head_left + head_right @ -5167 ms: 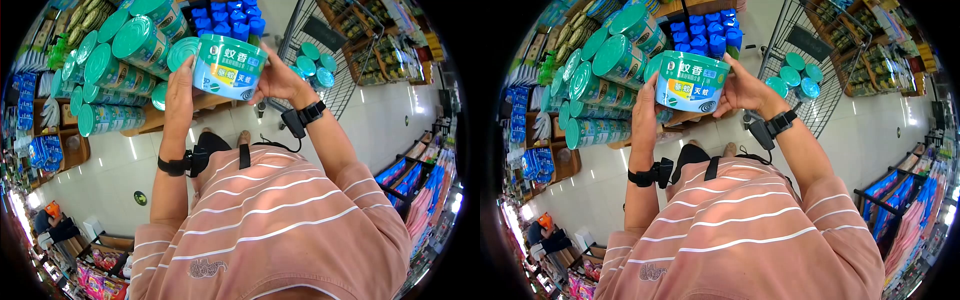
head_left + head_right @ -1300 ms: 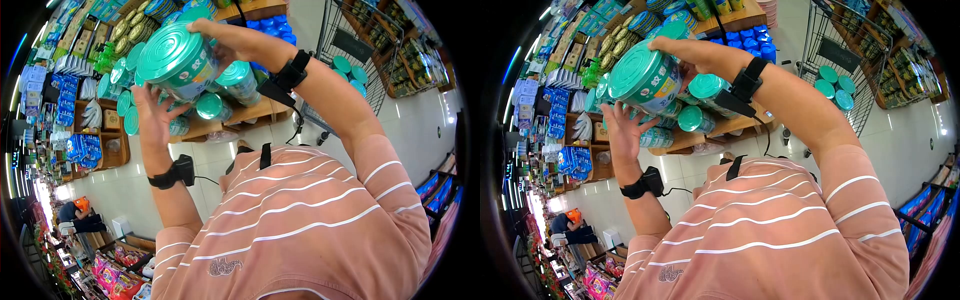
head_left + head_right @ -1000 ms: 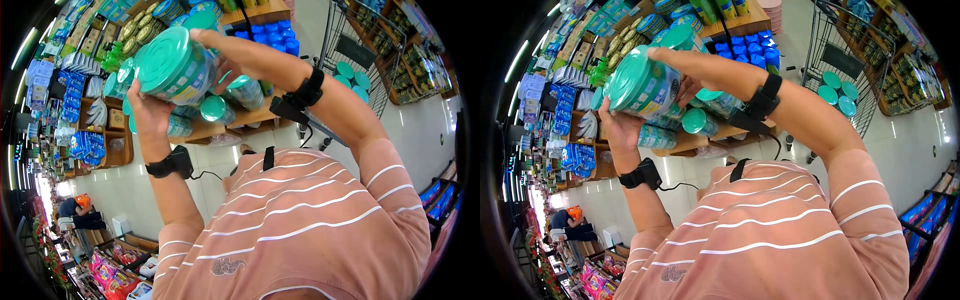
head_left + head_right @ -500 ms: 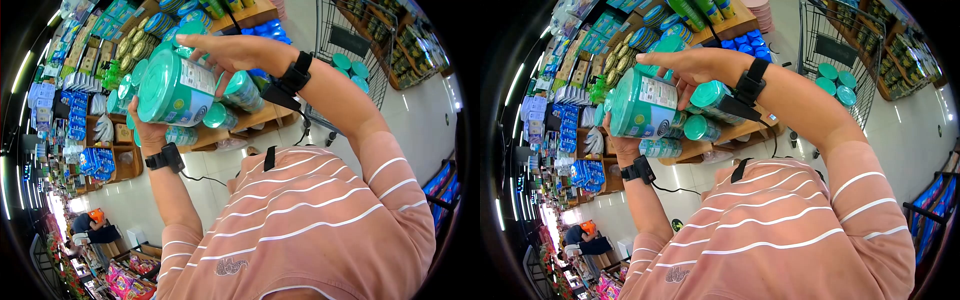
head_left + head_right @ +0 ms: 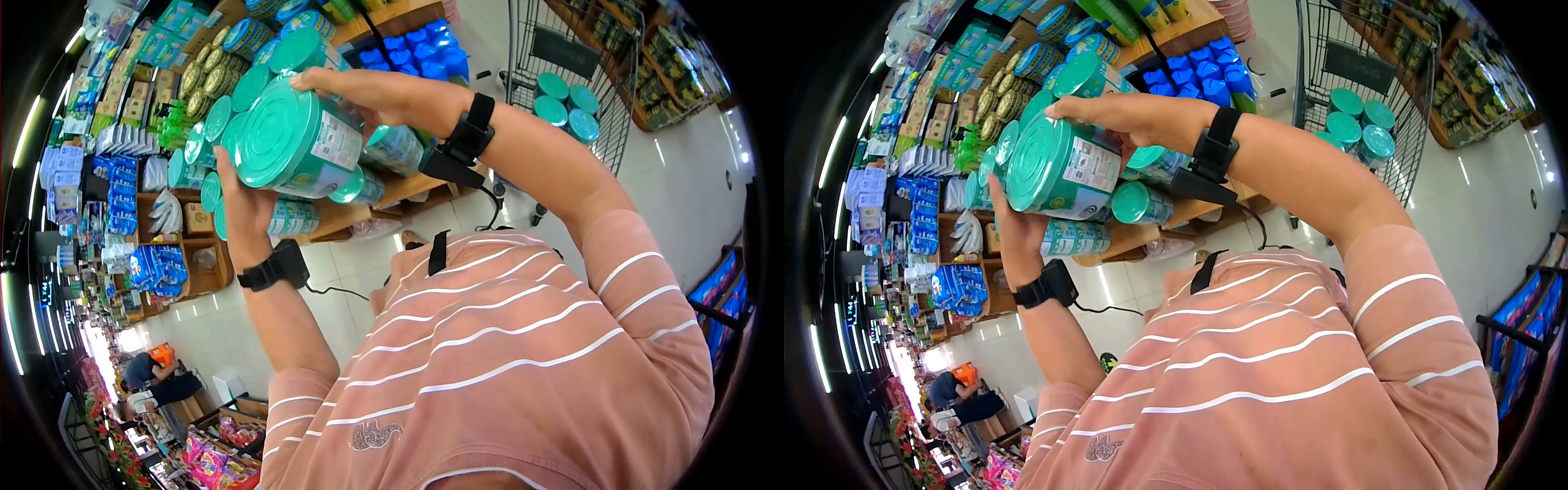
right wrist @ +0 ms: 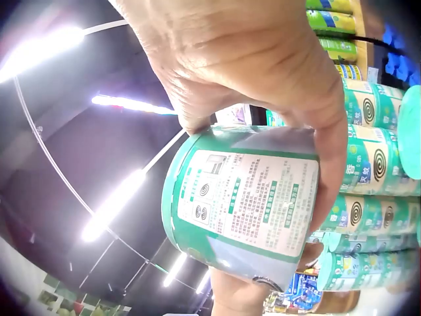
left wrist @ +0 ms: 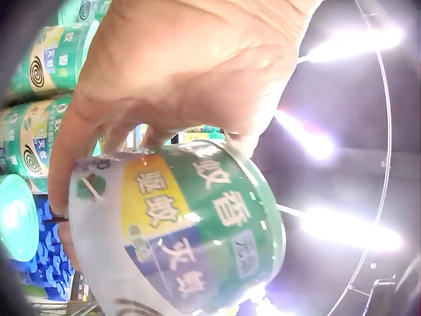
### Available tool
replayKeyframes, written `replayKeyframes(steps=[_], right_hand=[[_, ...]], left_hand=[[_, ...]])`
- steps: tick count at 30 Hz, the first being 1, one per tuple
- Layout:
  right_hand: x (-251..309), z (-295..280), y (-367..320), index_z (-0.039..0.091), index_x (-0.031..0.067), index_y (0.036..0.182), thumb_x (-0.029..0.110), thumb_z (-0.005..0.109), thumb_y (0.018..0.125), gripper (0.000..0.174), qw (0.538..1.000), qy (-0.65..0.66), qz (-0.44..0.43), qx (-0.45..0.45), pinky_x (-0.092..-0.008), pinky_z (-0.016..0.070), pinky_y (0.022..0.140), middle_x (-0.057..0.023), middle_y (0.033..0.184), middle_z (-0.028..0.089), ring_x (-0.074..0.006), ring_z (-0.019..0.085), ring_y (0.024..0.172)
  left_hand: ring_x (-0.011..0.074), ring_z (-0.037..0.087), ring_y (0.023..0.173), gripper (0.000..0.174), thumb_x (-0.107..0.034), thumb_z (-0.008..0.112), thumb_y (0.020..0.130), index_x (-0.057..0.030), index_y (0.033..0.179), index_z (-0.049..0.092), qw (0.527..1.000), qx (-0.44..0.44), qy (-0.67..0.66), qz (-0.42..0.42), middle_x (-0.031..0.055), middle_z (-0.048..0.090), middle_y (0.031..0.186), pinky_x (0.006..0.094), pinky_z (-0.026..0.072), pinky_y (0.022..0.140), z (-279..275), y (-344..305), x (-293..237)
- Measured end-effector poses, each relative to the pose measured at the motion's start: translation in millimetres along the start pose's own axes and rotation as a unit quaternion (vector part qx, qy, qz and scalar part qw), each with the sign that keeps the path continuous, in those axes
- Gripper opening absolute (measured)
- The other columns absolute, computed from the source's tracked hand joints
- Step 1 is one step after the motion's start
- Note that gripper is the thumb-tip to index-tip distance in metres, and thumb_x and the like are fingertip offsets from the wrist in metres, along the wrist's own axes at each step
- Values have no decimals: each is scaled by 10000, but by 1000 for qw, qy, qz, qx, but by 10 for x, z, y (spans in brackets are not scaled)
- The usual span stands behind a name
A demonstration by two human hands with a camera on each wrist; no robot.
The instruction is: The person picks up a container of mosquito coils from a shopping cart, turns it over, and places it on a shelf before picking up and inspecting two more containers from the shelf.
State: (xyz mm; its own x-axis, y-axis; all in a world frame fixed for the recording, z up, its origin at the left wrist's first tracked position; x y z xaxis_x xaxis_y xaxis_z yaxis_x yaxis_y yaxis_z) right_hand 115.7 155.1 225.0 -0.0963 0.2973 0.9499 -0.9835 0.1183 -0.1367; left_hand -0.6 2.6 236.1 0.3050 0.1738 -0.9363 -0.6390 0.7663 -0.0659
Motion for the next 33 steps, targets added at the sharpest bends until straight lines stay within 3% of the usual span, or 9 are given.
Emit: replayKeyframes(steps=[6,10,12,15,18,22,24,29,33], right_hand=[[-8,17,10,338,55,1525,678,561,886,920,1000,16,-17,12,-551,527,914,-254,1449,444,-405,555,1237],[-110,-80,92,453,47,1439,662,570,888,834,995,70,-71,30,-530,561,844,-240,1350,537,-383,626,1120],[-108,-69,29,450,82,1447,637,530,941,755,996,62,-50,42,-478,533,894,-142,1394,545,-298,572,1210],[-101,-72,-5,466,80,1435,667,525,928,778,998,32,-44,39,-477,527,894,-129,1394,551,-303,569,1203],[-121,-68,-39,440,61,1450,712,503,914,846,999,18,-41,24,-501,517,918,-178,1412,510,-351,560,1212],[-198,-81,-57,382,10,1474,779,446,904,960,998,34,9,55,-545,534,916,-262,1421,441,-415,560,1199],[-49,-72,-176,373,-41,1456,785,434,908,994,996,-19,-29,77,-485,611,794,-289,1367,465,-384,626,1098],[-114,-128,-146,456,-100,1373,736,495,914,955,995,-42,-19,90,-396,651,695,-286,1247,544,-350,719,893],[-40,-86,-186,485,-117,1346,688,533,925,910,993,-38,-47,105,-393,653,704,-300,1241,558,-351,733,890]], left_hand=[[300,526,1299,664,-557,419,1044,-68,1493,396,996,76,49,27,133,504,1466,487,454,1049,-127,-166,111],[238,499,1284,1039,-745,621,849,-55,1547,278,962,-9,257,94,107,446,1468,386,479,1004,30,-360,22],[229,471,1295,1288,-632,860,667,-67,1590,161,947,23,298,114,111,411,1471,373,457,1039,21,-407,-5],[276,427,1368,1440,-421,984,567,-93,1614,51,957,12,235,172,149,362,1524,412,434,1082,253,-501,-115],[295,393,1404,1383,-495,943,614,-90,1612,77,927,-2,282,246,174,332,1547,429,420,1102,345,-546,-175],[300,440,1362,1239,-665,800,717,-81,1597,152,922,9,323,212,190,371,1514,422,440,1082,223,-475,-120],[300,487,1320,1181,-746,713,760,-75,1583,199,940,4,300,163,194,399,1488,399,490,1028,109,-400,-20],[209,713,933,782,-676,490,962,-41,1416,444,987,46,153,35,109,667,1183,339,621,620,92,-289,139],[247,733,912,807,-713,388,974,-24,1386,471,990,35,136,-9,144,688,1163,379,639,574,-2,-200,169]])
Point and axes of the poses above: each hand's wrist, its own y-axis towards the middle knuckle, its own z-axis out of the palm, x = y × z, the point moved 8 cm from there along y, towards the middle knuckle
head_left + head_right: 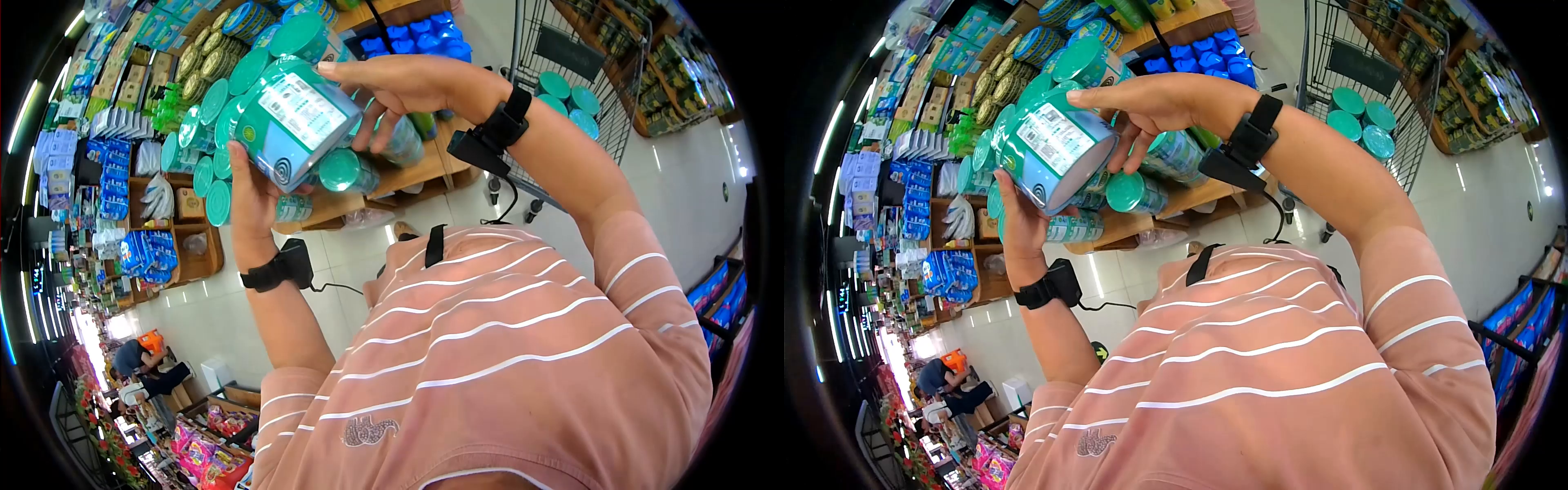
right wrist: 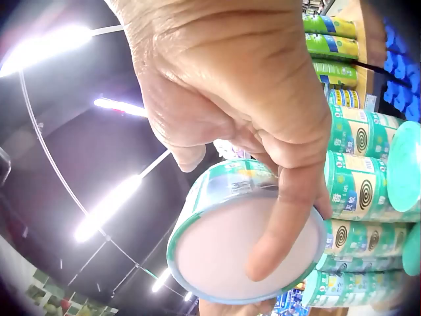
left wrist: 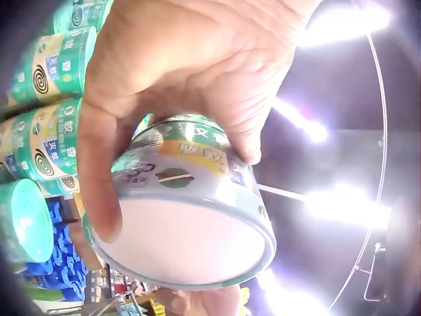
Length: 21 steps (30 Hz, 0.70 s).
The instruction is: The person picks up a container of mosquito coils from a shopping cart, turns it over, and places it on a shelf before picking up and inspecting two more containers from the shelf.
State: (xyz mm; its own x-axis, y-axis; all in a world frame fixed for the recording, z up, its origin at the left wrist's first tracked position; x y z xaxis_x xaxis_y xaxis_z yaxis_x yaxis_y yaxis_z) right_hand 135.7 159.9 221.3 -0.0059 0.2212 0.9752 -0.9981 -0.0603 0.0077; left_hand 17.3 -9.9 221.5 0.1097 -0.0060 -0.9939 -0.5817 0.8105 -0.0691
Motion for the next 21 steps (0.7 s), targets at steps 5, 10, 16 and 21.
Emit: replayKeyframes(steps=[5,10,16,21], right_hand=[[-100,-31,90,519,-74,1342,640,519,963,809,1000,3,9,8,-371,637,745,-233,1197,624,-291,718,919],[-182,-21,181,512,-117,1331,586,624,932,816,999,43,24,19,-375,636,808,-276,1161,646,-315,730,929],[-423,-45,405,562,-112,1282,527,620,965,716,995,95,4,3,-383,615,889,-251,1192,645,-311,706,1005],[-531,10,480,565,-50,1296,442,594,1008,571,990,135,29,-34,-381,595,935,-173,1217,657,-266,679,1071]], left_hand=[[260,724,952,815,-720,405,964,-47,1425,429,1000,19,-15,-15,152,660,1228,402,634,558,-73,74,18],[242,730,924,795,-693,424,976,-27,1410,445,1000,0,2,-8,147,673,1196,374,633,584,-65,59,-50],[223,706,944,739,-648,504,971,-60,1412,432,999,-35,8,-14,134,641,1219,372,625,597,-140,-20,-25],[262,629,1103,854,-655,603,912,-42,1460,375,993,-100,57,23,169,536,1305,353,627,622,-296,-161,6]])
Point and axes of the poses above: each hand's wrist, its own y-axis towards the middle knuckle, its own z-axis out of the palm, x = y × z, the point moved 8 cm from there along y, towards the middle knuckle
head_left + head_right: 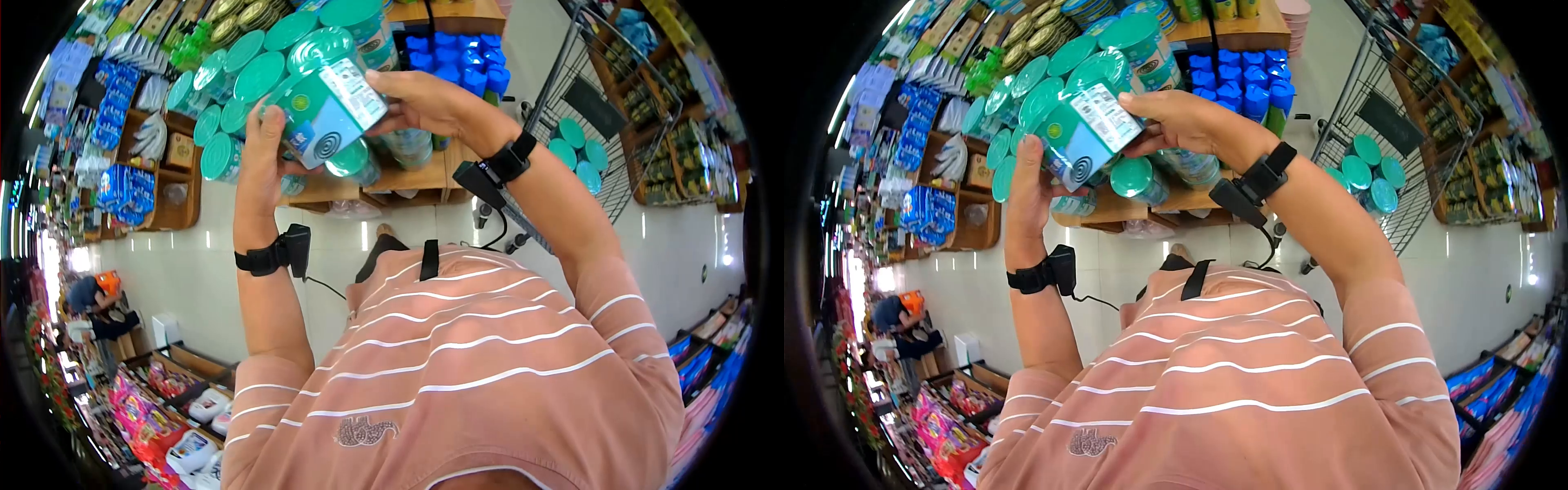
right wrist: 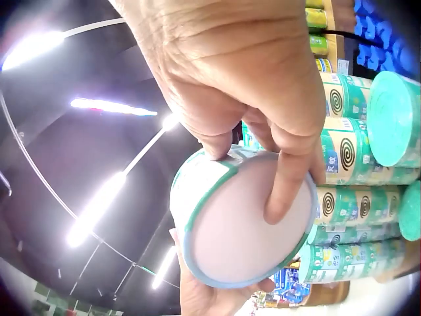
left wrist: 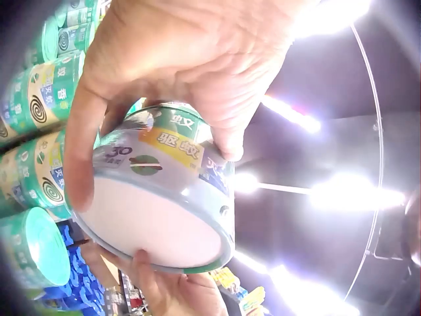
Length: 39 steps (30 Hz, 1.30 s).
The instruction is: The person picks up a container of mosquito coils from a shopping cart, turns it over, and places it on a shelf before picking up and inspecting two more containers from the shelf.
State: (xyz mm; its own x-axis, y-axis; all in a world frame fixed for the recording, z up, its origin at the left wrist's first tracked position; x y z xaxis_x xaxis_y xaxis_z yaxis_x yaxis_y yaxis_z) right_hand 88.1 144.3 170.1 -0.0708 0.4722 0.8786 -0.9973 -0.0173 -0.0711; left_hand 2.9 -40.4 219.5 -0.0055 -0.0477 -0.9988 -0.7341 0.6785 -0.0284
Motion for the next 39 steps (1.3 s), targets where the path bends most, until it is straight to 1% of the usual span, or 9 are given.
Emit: replayKeyframes(steps=[3,12,17,21,24,28,32,33,39], right_hand=[[-154,18,54,546,-16,1304,451,571,1018,548,1000,-6,29,-9,-389,593,931,-160,1225,656,-260,674,1077],[-417,227,437,513,1,1339,444,538,1031,541,996,-61,61,-38,-423,597,917,-192,1249,614,-309,659,1098],[-706,370,785,425,-109,1339,430,604,998,662,997,-55,41,-26,-405,630,818,-244,1168,641,-320,707,977],[-1073,366,880,379,-106,1415,456,608,995,738,995,3,90,-39,-435,608,883,-215,1333,536,-319,631,1121],[-1379,274,930,357,-92,1437,492,630,972,795,994,28,92,-61,-502,553,958,-220,1347,534,-326,643,1121],[-1533,257,729,329,-64,1459,571,687,904,916,982,52,140,-118,-608,344,1108,-233,1362,539,-329,670,1121],[-2027,-33,833,372,-62,1431,478,698,933,804,976,113,74,-170,-466,515,966,-212,1314,566,-276,656,1091],[-2083,-89,830,486,-83,1319,405,731,924,674,965,136,42,-219,-399,610,741,-159,1120,643,-246,693,896],[-2600,-156,796,458,-62,1407,436,715,932,735,960,160,65,-222,-389,560,881,-153,1248,615,-230,639,1067]], left_hand=[[298,553,1206,846,-628,594,937,-74,1518,328,998,-35,53,2,178,429,1408,422,631,687,-139,-27,108],[283,548,1212,844,-598,617,935,-94,1536,306,998,-56,34,6,175,449,1390,384,622,735,-684,65,541],[329,459,1349,791,-629,417,1014,-84,1562,249,998,-46,-31,-5,173,368,1514,485,567,922,-979,16,741],[349,407,1377,785,-633,379,1020,-107,1579,209,988,-77,-116,-61,182,302,1565,551,539,926,-1108,22,974],[328,448,1348,695,-545,402,1032,-90,1547,294,985,-62,-121,-109,185,351,1536,588,510,956,-1199,93,1275],[288,542,1256,560,-400,474,995,-11,1398,477,950,-6,-221,-220,150,538,1385,540,460,1040,-1200,163,1774],[345,481,1329,603,-353,505,975,20,1440,416,935,17,-254,-247,195,471,1465,579,408,1089,-1068,161,1982],[367,437,1373,650,-416,510,1002,6,1479,379,935,27,-245,-253,194,428,1511,588,373,1127,-1069,179,2056],[373,399,1411,682,-520,508,1020,-90,1527,356,908,35,-255,-330,166,390,1553,581,352,1158,-1100,99,2535]])
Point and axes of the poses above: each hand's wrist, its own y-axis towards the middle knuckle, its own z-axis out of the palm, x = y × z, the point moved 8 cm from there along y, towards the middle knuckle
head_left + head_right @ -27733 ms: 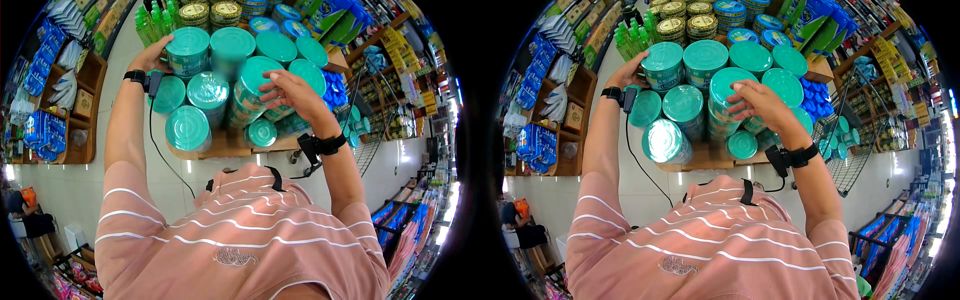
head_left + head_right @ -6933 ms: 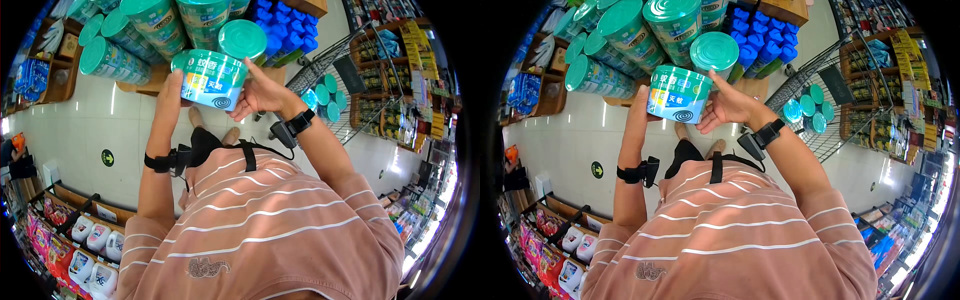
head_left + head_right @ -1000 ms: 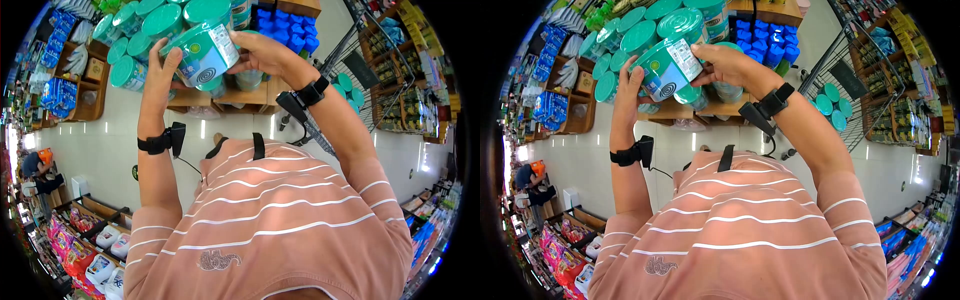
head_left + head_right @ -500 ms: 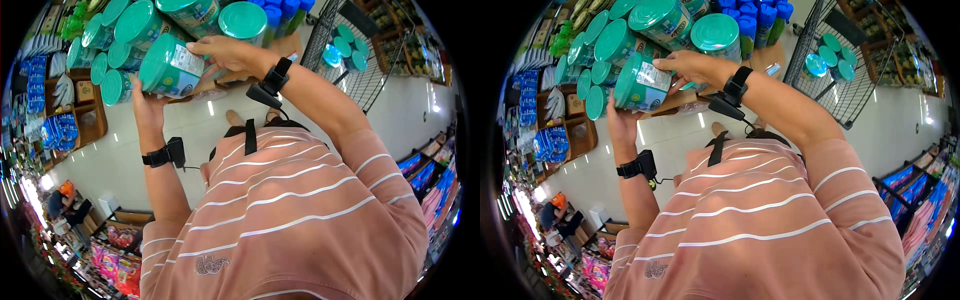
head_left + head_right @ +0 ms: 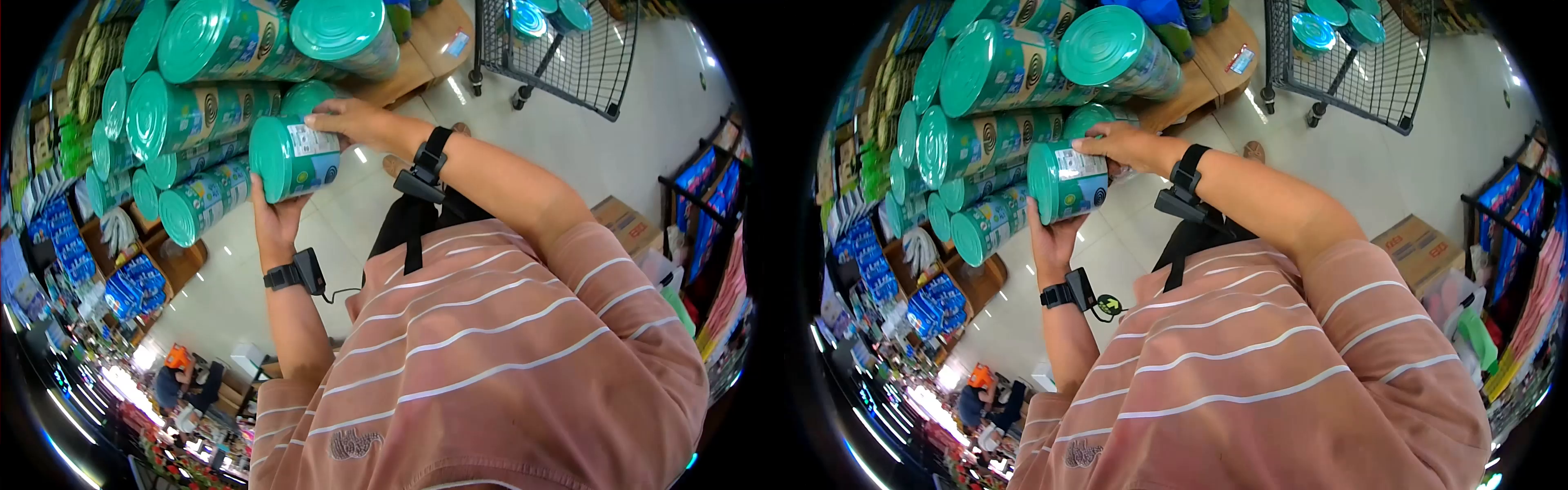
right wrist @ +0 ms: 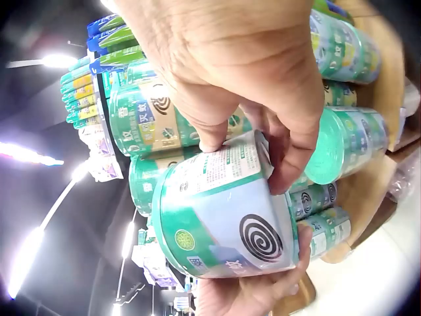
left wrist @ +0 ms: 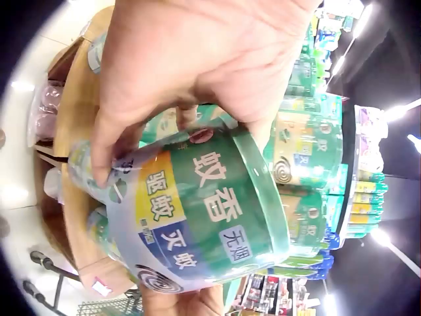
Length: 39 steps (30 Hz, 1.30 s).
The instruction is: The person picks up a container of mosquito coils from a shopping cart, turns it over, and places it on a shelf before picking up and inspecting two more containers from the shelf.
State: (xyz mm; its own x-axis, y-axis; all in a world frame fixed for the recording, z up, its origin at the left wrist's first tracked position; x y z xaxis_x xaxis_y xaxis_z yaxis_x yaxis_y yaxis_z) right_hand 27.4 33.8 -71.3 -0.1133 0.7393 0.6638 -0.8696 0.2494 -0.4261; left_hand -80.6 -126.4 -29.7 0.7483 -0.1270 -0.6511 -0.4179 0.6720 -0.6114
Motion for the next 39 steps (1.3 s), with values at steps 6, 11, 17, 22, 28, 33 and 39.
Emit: replayKeyframes(steps=[6,11,17,22,28,33,39], right_hand=[[-687,-248,241,452,-68,1401,378,692,950,678,998,42,18,-37,-409,514,981,-158,1274,598,-244,617,1112],[-625,-212,55,385,-30,1460,360,693,944,716,996,40,37,-67,-395,519,993,-182,1316,561,-278,603,1140],[-802,-385,292,269,-49,1522,350,691,954,812,991,103,8,-86,-368,519,1016,-207,1335,542,-304,611,1157],[-726,-441,309,76,-73,1569,347,696,952,970,988,119,32,-88,-382,500,1043,-293,1446,463,-343,582,1250],[-775,-539,438,53,-62,1576,327,701,946,984,994,64,15,-85,-385,492,1056,-317,1512,377,-378,541,1301],[-783,-562,455,71,-72,1572,314,690,950,958,987,126,30,-100,-383,494,1059,-315,1536,339,-374,522,1318],[-776,-580,494,99,-89,1563,315,683,953,936,987,116,27,-105,-370,502,1047,-307,1532,347,-370,523,1315]], left_hand=[[352,423,1387,702,-508,532,1014,-80,1531,323,998,-16,47,30,154,400,1537,558,376,1143,-225,266,154],[331,388,1408,672,-458,566,1007,-89,1515,328,994,23,86,71,140,376,1540,556,353,1168,-34,555,147],[292,421,1381,671,-491,561,998,-82,1495,372,988,-11,135,67,120,421,1512,498,333,1173,-43,841,162],[267,455,1331,734,-562,594,953,-95,1483,396,980,-58,187,20,97,454,1477,462,353,1137,-223,1059,216],[260,475,1301,696,-559,577,961,-111,1467,414,979,-57,196,12,85,478,1452,473,387,1093,-220,1108,233],[275,486,1310,659,-550,537,987,-119,1468,408,984,-52,170,-5,95,464,1473,499,399,1092,-234,1158,244],[299,476,1339,636,-530,499,1018,-126,1492,370,983,-52,174,-3,109,431,1503,508,406,1111,-284,1196,245]])
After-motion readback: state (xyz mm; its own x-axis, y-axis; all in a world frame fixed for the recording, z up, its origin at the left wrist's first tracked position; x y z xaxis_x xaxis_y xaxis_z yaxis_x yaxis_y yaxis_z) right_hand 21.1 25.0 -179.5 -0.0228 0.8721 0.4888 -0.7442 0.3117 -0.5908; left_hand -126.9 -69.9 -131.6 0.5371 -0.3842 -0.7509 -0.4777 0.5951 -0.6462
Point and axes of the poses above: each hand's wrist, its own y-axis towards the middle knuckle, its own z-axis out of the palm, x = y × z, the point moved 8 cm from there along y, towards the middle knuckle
